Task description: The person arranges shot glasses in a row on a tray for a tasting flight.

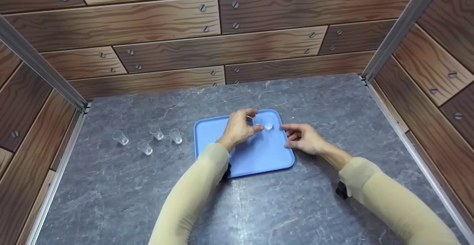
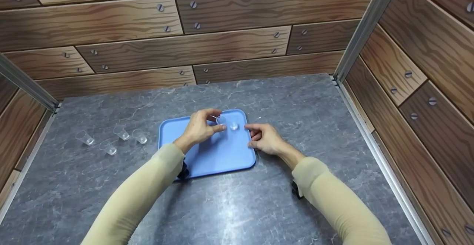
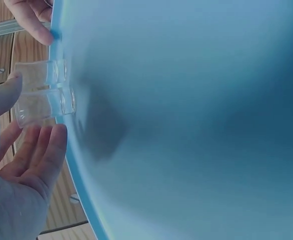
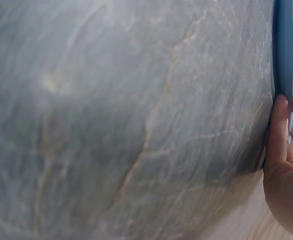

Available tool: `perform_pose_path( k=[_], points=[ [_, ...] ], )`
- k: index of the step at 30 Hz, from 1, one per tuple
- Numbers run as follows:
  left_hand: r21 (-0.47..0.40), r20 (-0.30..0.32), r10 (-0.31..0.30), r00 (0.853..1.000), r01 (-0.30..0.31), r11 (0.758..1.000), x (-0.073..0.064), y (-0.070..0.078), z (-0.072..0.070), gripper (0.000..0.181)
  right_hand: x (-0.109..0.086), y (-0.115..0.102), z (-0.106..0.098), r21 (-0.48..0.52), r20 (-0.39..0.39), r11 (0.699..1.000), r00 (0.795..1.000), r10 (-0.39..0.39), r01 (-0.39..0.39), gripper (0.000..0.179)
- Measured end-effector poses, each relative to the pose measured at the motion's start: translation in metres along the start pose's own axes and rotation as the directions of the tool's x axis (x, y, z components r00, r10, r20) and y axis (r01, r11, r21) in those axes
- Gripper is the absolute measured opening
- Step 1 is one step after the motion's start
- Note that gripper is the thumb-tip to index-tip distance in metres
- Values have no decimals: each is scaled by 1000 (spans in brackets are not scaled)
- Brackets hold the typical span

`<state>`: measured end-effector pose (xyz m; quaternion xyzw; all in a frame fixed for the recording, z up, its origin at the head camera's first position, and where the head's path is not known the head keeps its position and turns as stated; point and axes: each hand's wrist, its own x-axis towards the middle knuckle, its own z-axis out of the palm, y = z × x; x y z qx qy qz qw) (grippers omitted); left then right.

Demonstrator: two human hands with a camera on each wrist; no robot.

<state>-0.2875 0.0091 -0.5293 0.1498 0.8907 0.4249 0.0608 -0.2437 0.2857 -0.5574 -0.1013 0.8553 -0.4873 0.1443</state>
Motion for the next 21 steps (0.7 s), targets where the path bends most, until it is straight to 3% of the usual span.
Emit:
perform_pose_path(
  k=[11, 21],
  points=[
    [28, 46, 19, 999, -21, 999, -12, -9, -37, 52, 0, -2, 2, -1, -11, 1000, 1000, -14, 14, 64],
    [124, 48, 116, 992, -122, 985, -25, -12, -79, 43, -1, -1, 0, 6, 2, 1000, 1000, -18, 18, 65]
  ],
)
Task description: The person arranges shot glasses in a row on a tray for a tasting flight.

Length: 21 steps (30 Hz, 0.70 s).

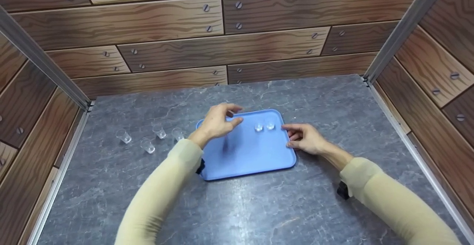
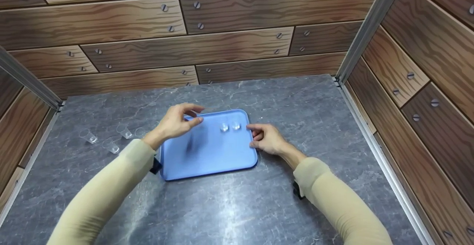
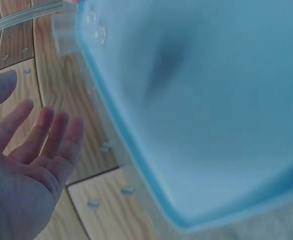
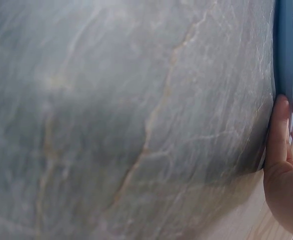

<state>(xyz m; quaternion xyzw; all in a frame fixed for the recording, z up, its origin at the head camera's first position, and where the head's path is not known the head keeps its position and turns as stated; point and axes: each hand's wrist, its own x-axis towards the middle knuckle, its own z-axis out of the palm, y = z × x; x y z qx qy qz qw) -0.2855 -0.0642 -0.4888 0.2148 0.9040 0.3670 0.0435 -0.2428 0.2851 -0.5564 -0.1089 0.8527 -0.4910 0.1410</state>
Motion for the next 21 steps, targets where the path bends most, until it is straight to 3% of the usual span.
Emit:
perform_pose_path(
  k=[9, 21],
  points=[
    [95, 20, 34, 999, -36, 995, -25, -15, -40, 45, 0, 1, 0, -3, 4, 1000, 1000, -8, 8, 64],
    [131, -78, 78, 994, -67, 989, -71, -45, -78, 36, 0, -1, 1, 14, -1, 1000, 1000, 3, -3, 63]
  ],
)
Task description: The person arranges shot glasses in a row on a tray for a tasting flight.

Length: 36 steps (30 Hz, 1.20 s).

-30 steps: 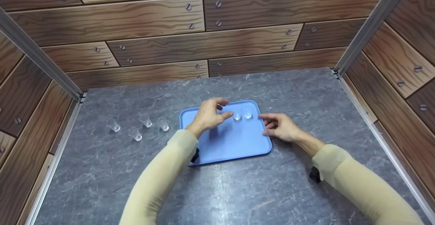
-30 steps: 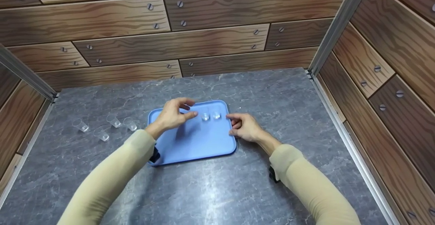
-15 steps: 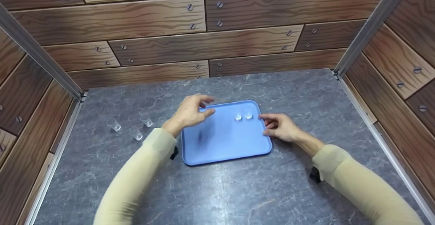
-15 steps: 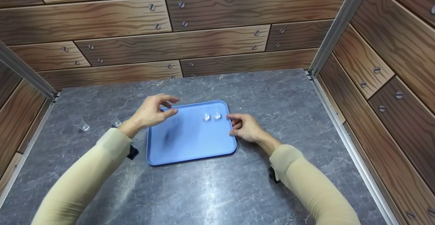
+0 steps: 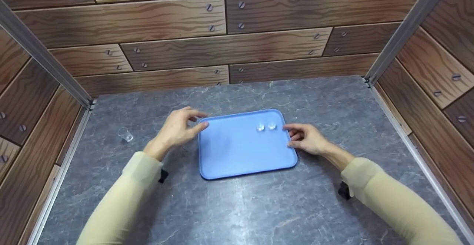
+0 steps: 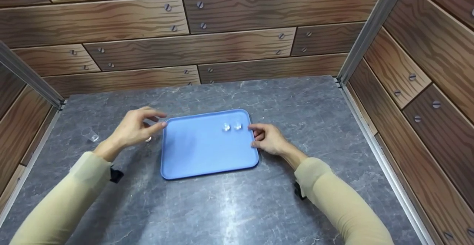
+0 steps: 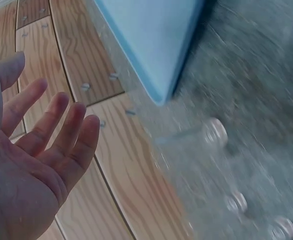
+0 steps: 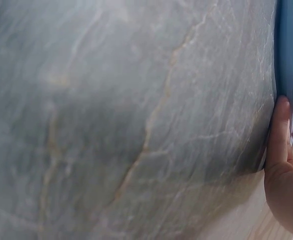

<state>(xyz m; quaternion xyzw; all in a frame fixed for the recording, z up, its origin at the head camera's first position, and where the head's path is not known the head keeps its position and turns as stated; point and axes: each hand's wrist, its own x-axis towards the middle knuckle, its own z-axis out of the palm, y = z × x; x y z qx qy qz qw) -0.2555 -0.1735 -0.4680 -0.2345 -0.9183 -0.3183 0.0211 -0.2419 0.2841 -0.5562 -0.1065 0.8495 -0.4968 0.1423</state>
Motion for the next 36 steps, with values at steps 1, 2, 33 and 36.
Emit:
perform_pose_path(
  k=[1, 2, 33, 36],
  points=[
    [4, -8, -5, 1000, 5, 1000, -3, -3, -3, 35, 0, 0, 0, -1, -2, 1000, 1000, 1, -1, 62],
    [6, -18, -8, 1000, 8, 1000, -7, -5, -6, 35, 0, 0, 1, -5, -3, 1000, 1000, 0, 0, 62],
    [49, -45, -331, 943, 333, 942, -106, -102, -60, 48, -1, 3, 1, 4, -8, 1000, 1000, -22, 22, 52],
    [33, -42, -354, 934, 355, 934, -109, -108, -56, 50, -1, 2, 1, 0, -12, 1000, 1000, -20, 20, 51]
  ],
)
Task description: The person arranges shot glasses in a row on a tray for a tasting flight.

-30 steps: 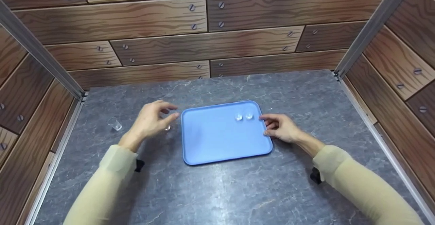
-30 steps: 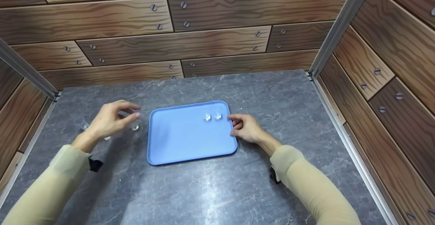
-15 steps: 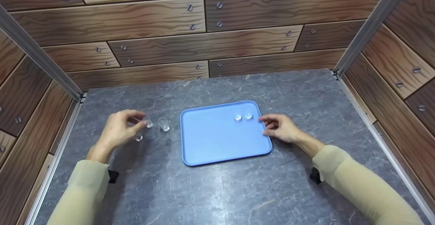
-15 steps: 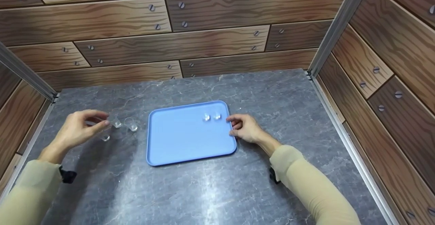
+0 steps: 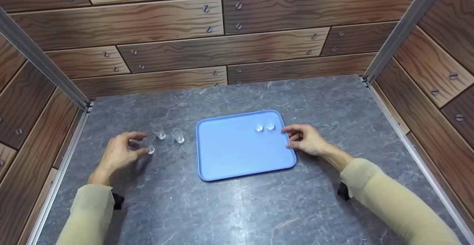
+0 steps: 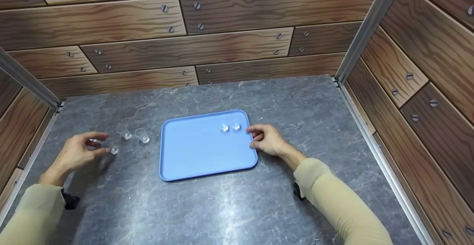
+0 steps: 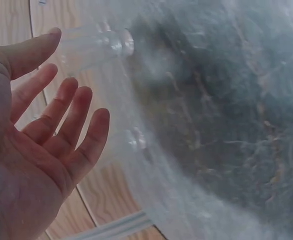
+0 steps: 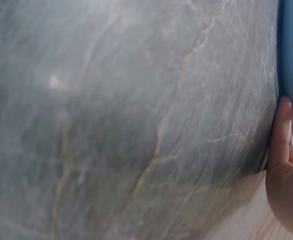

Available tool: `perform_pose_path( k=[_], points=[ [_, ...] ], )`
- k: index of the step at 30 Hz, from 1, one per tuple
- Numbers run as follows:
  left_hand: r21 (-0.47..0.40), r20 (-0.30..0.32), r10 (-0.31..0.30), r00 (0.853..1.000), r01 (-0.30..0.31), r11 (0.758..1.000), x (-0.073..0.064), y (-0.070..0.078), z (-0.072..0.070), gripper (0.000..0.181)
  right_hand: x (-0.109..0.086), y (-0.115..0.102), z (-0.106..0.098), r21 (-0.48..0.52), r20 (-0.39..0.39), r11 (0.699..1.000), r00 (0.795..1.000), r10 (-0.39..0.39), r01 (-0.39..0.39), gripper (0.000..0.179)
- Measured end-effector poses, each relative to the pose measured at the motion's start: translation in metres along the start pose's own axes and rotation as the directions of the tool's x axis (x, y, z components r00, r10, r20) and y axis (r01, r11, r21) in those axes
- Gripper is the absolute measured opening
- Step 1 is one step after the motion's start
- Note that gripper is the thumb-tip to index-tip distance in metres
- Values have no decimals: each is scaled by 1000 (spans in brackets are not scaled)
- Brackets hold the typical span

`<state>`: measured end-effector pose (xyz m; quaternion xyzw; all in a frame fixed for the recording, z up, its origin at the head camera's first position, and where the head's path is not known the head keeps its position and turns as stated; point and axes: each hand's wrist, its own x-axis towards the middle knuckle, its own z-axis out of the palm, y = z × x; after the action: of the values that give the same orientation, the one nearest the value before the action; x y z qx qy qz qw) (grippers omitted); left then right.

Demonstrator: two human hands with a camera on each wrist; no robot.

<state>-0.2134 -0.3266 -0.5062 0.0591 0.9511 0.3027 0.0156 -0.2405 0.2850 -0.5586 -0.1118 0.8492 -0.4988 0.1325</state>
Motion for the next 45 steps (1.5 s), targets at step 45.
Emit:
perform_pose_path(
  k=[45],
  points=[
    [-143, -107, -120, 987, 104, 984, -3, 2, 7, 46, 1, 3, 0, 18, 4, 1000, 1000, 21, -21, 50]
  ],
)
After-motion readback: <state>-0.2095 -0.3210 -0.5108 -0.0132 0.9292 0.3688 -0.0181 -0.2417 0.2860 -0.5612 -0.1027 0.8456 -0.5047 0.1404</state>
